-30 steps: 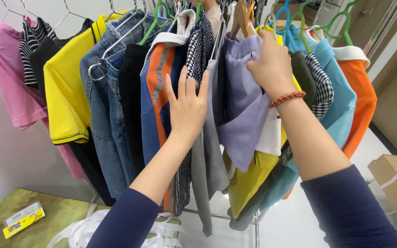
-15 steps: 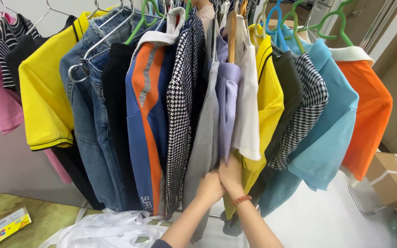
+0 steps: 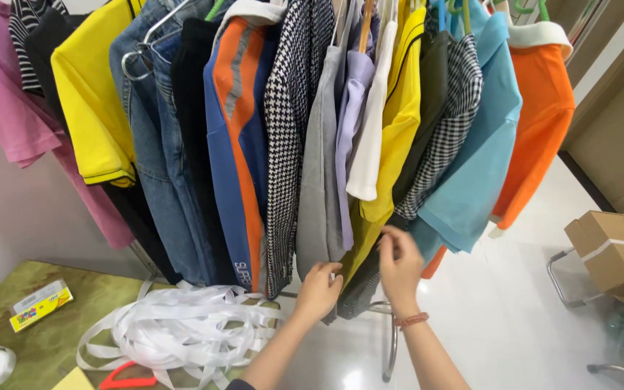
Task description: Unboxing a shirt from a cardboard box, removing it from a plastic bag, and hanging it on a clothing rack.
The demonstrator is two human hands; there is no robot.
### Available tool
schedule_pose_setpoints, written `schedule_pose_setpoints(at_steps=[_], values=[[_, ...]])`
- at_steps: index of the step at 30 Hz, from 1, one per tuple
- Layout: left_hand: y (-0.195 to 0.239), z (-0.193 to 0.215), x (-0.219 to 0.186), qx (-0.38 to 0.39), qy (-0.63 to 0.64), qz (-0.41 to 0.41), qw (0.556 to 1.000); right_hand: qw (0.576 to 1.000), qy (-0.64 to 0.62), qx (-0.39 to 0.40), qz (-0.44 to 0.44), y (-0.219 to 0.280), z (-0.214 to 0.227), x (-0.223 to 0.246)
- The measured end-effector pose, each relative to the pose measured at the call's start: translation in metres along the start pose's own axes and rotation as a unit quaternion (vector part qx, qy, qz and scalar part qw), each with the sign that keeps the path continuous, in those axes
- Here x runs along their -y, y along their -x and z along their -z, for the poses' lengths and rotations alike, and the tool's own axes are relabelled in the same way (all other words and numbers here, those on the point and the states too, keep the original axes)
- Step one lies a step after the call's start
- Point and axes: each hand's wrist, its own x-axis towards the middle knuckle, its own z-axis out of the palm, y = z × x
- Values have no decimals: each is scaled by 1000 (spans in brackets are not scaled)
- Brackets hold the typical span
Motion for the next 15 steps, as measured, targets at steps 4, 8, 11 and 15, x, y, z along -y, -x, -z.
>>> schedule_pose_setpoints(at_steps=[4,8,11,15], values=[[16,-34,11,4,42,54,998,933,87,-216,273,-39,76,78],[45,-54,-3,43,84,118,989,965,127,-141,183,-72,122,45],[69,-74,14,20,99,108,989,991,102,-27,81,-59,107,-47],[94,-85,57,-10,112,138,984,990,90,46,-96,12,57,-88]])
